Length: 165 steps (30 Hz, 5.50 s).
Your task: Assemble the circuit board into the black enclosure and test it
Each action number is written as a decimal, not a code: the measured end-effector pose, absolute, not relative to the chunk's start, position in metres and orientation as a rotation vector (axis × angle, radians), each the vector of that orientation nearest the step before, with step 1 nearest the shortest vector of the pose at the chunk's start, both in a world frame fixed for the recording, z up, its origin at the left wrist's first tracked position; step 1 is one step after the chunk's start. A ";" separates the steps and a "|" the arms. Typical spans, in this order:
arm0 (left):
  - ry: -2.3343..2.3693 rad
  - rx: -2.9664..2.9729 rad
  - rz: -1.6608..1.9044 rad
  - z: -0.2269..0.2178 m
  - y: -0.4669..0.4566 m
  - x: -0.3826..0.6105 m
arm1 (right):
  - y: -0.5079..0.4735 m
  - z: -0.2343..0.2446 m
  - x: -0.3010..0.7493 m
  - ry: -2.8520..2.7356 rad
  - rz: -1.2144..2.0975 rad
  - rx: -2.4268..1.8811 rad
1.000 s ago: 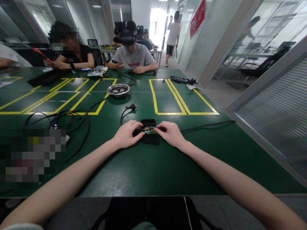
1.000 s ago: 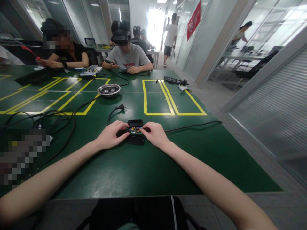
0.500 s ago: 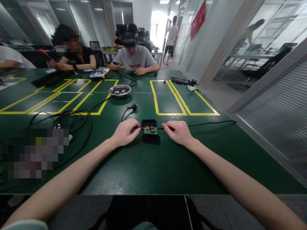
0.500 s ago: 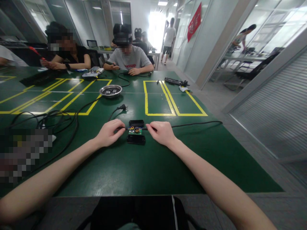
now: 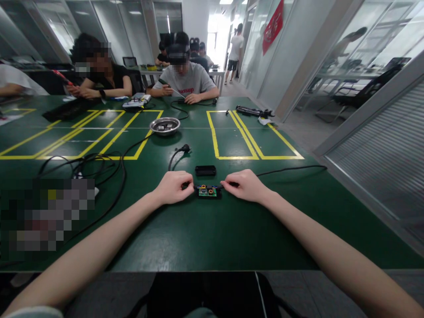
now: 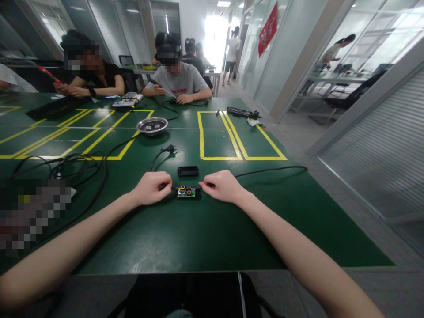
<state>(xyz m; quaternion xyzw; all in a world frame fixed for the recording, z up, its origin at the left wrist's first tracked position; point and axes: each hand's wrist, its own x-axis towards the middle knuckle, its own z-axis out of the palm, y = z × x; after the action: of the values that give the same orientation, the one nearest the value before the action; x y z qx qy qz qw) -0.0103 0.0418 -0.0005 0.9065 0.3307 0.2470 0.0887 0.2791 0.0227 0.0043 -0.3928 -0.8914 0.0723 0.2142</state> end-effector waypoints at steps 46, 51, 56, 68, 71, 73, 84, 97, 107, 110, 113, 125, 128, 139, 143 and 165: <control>1.169 2.650 0.634 -0.013 0.032 0.003 | 0.025 0.002 0.256 -2.409 0.239 -1.733; 1.148 2.613 0.631 -0.012 0.032 0.001 | 0.027 0.008 0.258 -2.449 0.256 -1.714; 1.119 2.575 0.606 -0.008 0.032 0.001 | 0.028 0.008 0.262 -2.496 0.273 -1.634; 1.123 2.593 0.649 -0.011 0.033 0.002 | 0.032 -0.003 0.261 -2.589 0.131 -1.446; 1.143 2.622 0.637 -0.012 0.033 0.003 | 0.031 -0.005 0.259 -2.555 0.127 -1.460; 1.157 2.645 0.617 -0.012 0.033 0.004 | 0.030 -0.006 0.257 -2.520 0.158 -1.482; 1.211 2.650 0.596 -0.017 0.034 0.009 | 0.027 -0.007 0.242 -2.322 0.206 -1.674; 1.315 2.642 0.670 -0.014 0.033 0.008 | 0.038 -0.024 0.256 -2.195 0.183 -1.297; 1.111 2.655 0.691 -0.013 0.032 0.005 | 0.038 -0.023 0.260 -2.047 0.543 -1.070; 1.058 2.608 0.753 -0.012 0.031 0.004 | 0.036 -0.021 0.259 -1.916 0.669 -1.060; 1.030 2.518 0.790 -0.011 0.030 0.003 | 0.036 -0.021 0.260 -1.874 0.762 -1.101; 0.876 2.354 0.873 -0.011 0.029 0.002 | 0.035 -0.024 0.260 -1.729 0.938 -1.133; 0.877 2.340 0.882 -0.012 0.030 0.002 | 0.035 -0.024 0.260 -1.734 0.954 -1.145; 0.865 2.229 0.901 -0.015 0.031 0.004 | 0.035 -0.023 0.261 -1.693 0.973 -1.057; 0.873 2.221 0.900 -0.015 0.031 0.003 | 0.033 -0.020 0.261 -1.738 0.961 -1.030; 0.910 2.604 0.735 -0.011 0.034 0.003 | 0.028 -0.008 0.271 -2.411 0.468 -0.824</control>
<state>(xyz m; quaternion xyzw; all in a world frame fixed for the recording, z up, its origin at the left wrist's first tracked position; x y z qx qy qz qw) 0.0034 0.0337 -0.0106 0.9029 0.3153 0.2547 0.1429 0.2711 0.0281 -0.0083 -0.3060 -0.8956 0.1738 0.2720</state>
